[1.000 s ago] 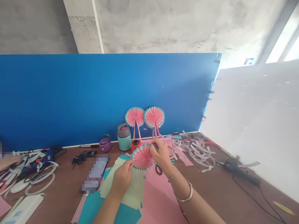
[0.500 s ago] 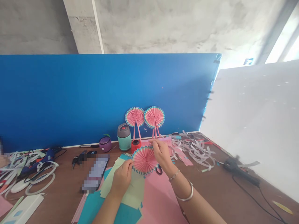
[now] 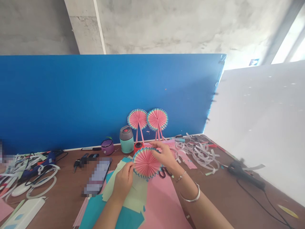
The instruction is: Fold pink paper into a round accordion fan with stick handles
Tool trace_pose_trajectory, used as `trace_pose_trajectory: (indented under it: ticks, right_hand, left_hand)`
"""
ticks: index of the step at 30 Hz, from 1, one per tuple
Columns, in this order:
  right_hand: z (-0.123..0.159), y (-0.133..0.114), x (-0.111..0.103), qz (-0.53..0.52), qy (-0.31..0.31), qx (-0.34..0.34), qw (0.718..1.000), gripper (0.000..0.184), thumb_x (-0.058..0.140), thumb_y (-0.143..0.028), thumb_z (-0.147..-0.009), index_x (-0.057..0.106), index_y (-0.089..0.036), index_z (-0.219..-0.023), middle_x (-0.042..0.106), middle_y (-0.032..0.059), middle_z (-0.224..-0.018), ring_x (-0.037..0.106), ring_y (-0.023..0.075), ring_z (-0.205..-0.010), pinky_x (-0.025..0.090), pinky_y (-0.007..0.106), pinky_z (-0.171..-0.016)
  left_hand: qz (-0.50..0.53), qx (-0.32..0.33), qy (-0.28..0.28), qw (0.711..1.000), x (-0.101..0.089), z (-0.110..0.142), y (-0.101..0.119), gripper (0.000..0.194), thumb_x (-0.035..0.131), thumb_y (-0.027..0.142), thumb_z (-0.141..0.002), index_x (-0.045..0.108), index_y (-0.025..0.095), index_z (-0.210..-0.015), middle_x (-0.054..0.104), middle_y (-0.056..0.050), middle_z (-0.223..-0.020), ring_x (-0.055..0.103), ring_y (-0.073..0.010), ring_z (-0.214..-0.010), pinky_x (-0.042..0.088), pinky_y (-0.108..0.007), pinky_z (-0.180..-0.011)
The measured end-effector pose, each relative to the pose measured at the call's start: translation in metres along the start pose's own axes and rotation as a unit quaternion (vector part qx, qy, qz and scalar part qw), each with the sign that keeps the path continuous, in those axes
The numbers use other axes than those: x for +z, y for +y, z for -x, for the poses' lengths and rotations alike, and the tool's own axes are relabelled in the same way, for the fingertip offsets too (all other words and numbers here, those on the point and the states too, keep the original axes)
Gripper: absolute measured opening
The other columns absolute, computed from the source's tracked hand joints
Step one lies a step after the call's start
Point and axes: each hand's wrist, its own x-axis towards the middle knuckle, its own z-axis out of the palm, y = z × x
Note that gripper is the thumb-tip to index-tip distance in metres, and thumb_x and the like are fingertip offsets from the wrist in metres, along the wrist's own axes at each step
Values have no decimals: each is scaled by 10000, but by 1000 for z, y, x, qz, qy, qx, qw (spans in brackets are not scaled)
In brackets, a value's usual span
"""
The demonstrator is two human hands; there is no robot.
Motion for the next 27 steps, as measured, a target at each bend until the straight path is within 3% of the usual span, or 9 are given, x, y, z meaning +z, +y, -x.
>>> trace_pose_trajectory:
  ticks: [4,10,15,19,27]
  right_hand:
    - [0,-3,1,1,-1,0,1000,345,480,-145,-654,695,-190,-921,700,53,-957,618,210,-901,475,336,-796]
    - [-2,3,5,28,26,24,999,232,419,-193,-672,645,-169,-719,662,21,-704,582,171,-647,448,277,-613]
    - [-4,12,5,9,71,35,997,288,404,-259,-779,648,-167,-902,658,38,-749,576,170,-644,448,283,-614]
    - [-5,11,1,-20,101,34,994,358,410,-339,-849,586,-160,-1105,672,72,-857,617,200,-801,471,321,-732]
    - [-6,14,-1,-16,86,62,994,370,453,-412,-841,617,-162,-1058,666,108,-1009,608,232,-920,459,360,-808]
  left_hand:
    - [-3,7,7,1000,-1,-2,2,228,344,259,-916,567,208,-920,704,-44,-803,669,-162,-697,519,-251,-610]
    - [1,0,-9,1000,0,0,0,207,353,238,-913,557,209,-937,705,-45,-835,670,-161,-731,510,-243,-618]
    - [15,-16,-18,1000,0,1,2,210,353,261,-919,556,207,-935,691,-36,-803,656,-154,-683,482,-231,-565]
    - [36,-68,-17,997,-2,-1,5,235,353,319,-920,558,206,-899,643,-11,-683,615,-150,-570,447,-234,-510]
    - [76,-187,32,979,0,1,-2,248,393,394,-895,541,196,-889,668,-40,-743,646,-173,-638,435,-237,-521]
